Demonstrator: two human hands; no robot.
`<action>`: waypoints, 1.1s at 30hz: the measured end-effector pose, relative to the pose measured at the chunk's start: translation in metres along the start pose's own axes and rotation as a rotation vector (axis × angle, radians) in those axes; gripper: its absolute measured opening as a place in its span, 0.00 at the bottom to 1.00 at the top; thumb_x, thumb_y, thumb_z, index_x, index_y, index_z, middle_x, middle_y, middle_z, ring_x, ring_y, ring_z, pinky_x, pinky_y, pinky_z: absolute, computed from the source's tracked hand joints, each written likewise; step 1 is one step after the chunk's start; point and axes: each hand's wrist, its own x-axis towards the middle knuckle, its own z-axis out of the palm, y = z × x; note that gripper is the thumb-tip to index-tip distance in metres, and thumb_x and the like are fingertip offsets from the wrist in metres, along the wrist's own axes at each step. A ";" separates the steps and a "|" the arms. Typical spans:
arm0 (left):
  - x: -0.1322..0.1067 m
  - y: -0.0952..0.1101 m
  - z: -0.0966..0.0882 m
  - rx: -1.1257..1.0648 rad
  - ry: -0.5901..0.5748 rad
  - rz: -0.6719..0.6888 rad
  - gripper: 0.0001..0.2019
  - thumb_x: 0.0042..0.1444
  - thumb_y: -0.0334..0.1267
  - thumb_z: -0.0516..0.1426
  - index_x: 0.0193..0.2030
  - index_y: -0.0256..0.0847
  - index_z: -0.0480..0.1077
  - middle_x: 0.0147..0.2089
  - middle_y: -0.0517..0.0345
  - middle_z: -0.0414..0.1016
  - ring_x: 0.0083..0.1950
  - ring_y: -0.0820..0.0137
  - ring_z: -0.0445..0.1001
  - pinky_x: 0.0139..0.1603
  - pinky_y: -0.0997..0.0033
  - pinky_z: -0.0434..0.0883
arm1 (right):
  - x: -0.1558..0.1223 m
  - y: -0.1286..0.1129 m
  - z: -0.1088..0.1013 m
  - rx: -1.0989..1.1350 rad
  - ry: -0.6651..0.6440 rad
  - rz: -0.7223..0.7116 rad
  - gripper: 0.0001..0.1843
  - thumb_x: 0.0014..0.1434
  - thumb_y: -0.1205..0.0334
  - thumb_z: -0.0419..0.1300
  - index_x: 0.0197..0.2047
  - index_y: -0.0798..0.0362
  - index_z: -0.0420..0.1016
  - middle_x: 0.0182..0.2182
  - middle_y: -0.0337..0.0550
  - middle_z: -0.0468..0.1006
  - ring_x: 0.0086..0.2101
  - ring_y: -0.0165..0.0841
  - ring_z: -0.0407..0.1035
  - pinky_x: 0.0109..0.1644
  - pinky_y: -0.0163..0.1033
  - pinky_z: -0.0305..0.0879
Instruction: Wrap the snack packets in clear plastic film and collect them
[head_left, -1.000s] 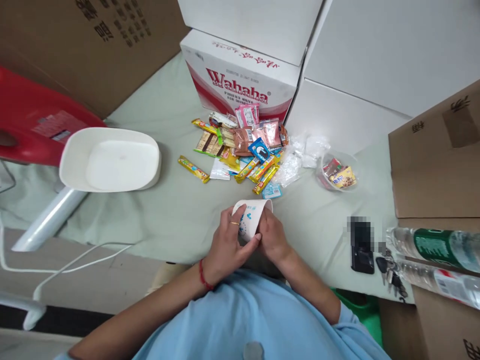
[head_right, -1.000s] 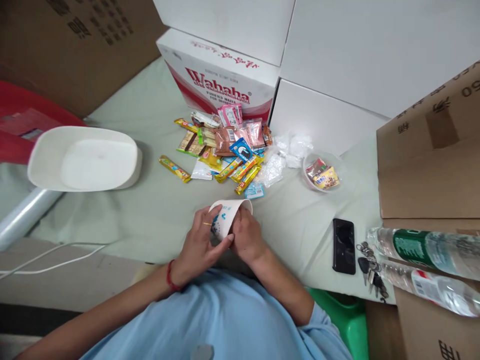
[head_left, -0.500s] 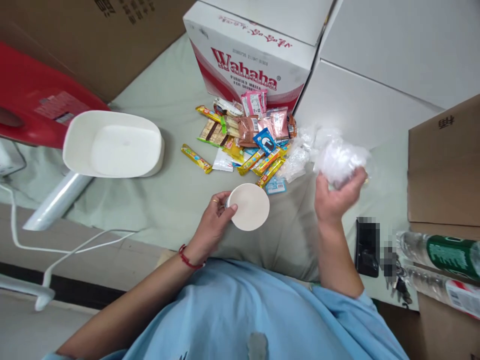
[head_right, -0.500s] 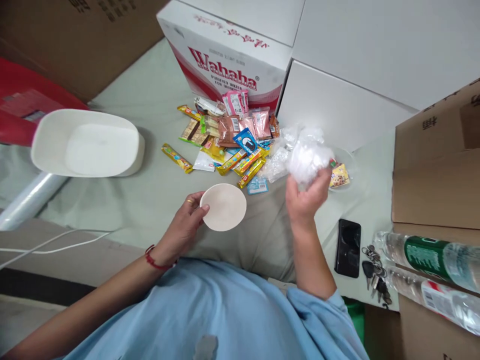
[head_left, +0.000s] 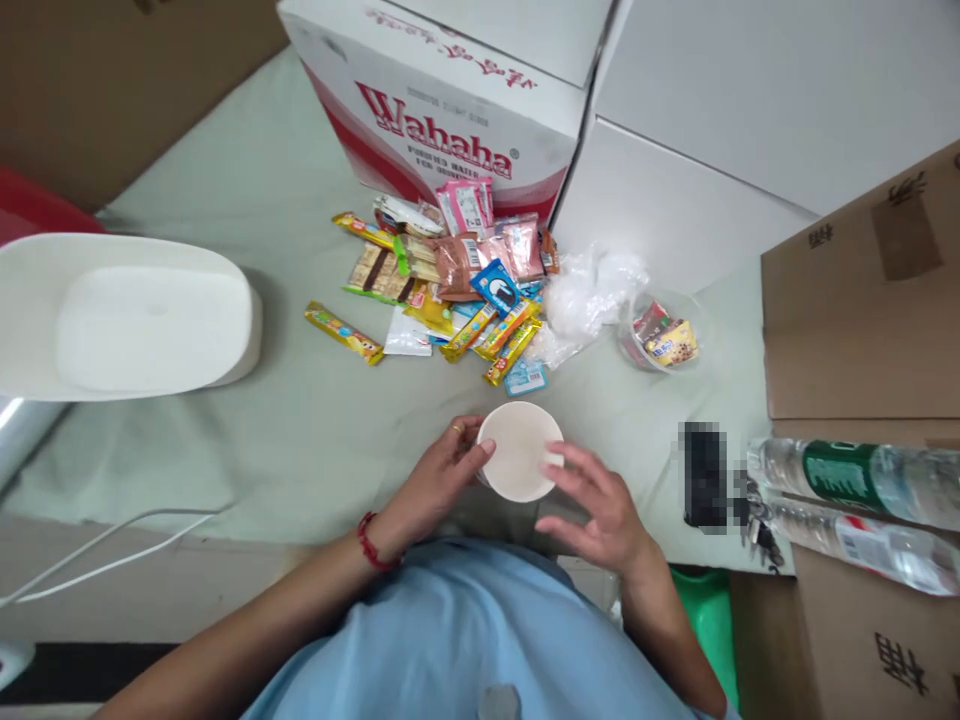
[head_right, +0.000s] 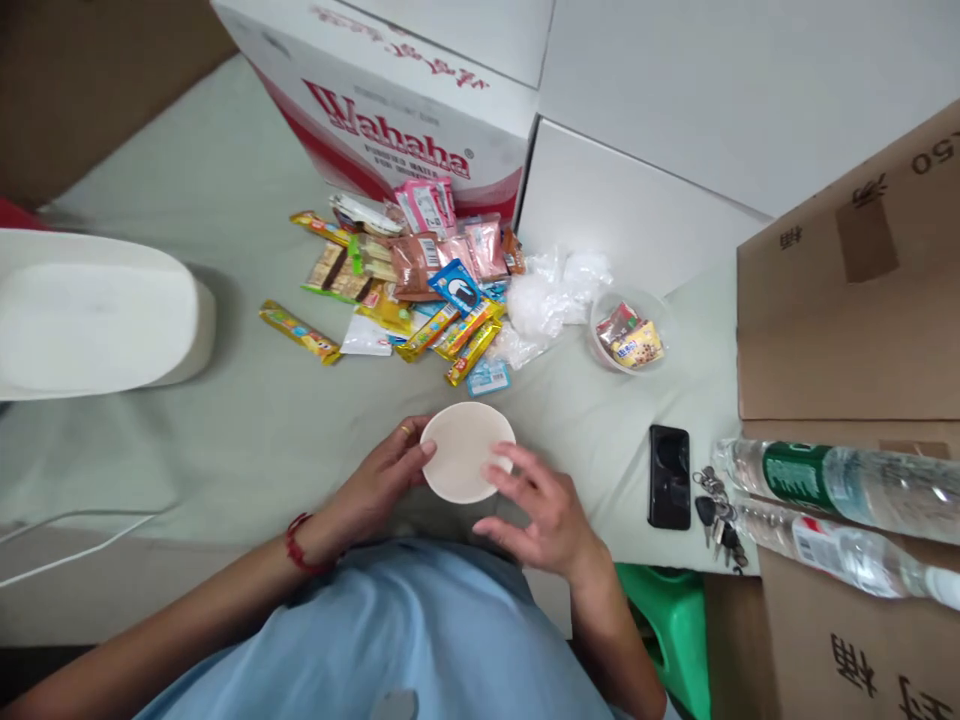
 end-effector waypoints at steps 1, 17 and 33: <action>0.001 0.001 0.005 0.014 -0.068 0.004 0.32 0.58 0.65 0.60 0.58 0.42 0.69 0.63 0.43 0.75 0.56 0.53 0.78 0.47 0.56 0.79 | -0.010 -0.005 0.002 -0.023 -0.019 -0.005 0.22 0.67 0.60 0.65 0.64 0.47 0.75 0.57 0.53 0.80 0.47 0.38 0.80 0.47 0.41 0.80; -0.013 -0.007 -0.061 0.356 0.204 0.078 0.28 0.53 0.66 0.61 0.44 0.41 0.77 0.41 0.53 0.81 0.43 0.61 0.78 0.48 0.61 0.75 | -0.014 0.031 -0.061 -0.428 0.238 0.184 0.09 0.68 0.69 0.61 0.48 0.49 0.80 0.42 0.46 0.82 0.41 0.36 0.79 0.46 0.38 0.75; -0.024 -0.018 -0.076 0.489 0.300 0.122 0.25 0.54 0.65 0.57 0.38 0.43 0.77 0.35 0.55 0.80 0.37 0.62 0.76 0.41 0.65 0.73 | 0.019 0.092 -0.214 -0.961 0.706 0.447 0.08 0.59 0.59 0.67 0.38 0.55 0.82 0.33 0.53 0.79 0.34 0.41 0.72 0.41 0.48 0.65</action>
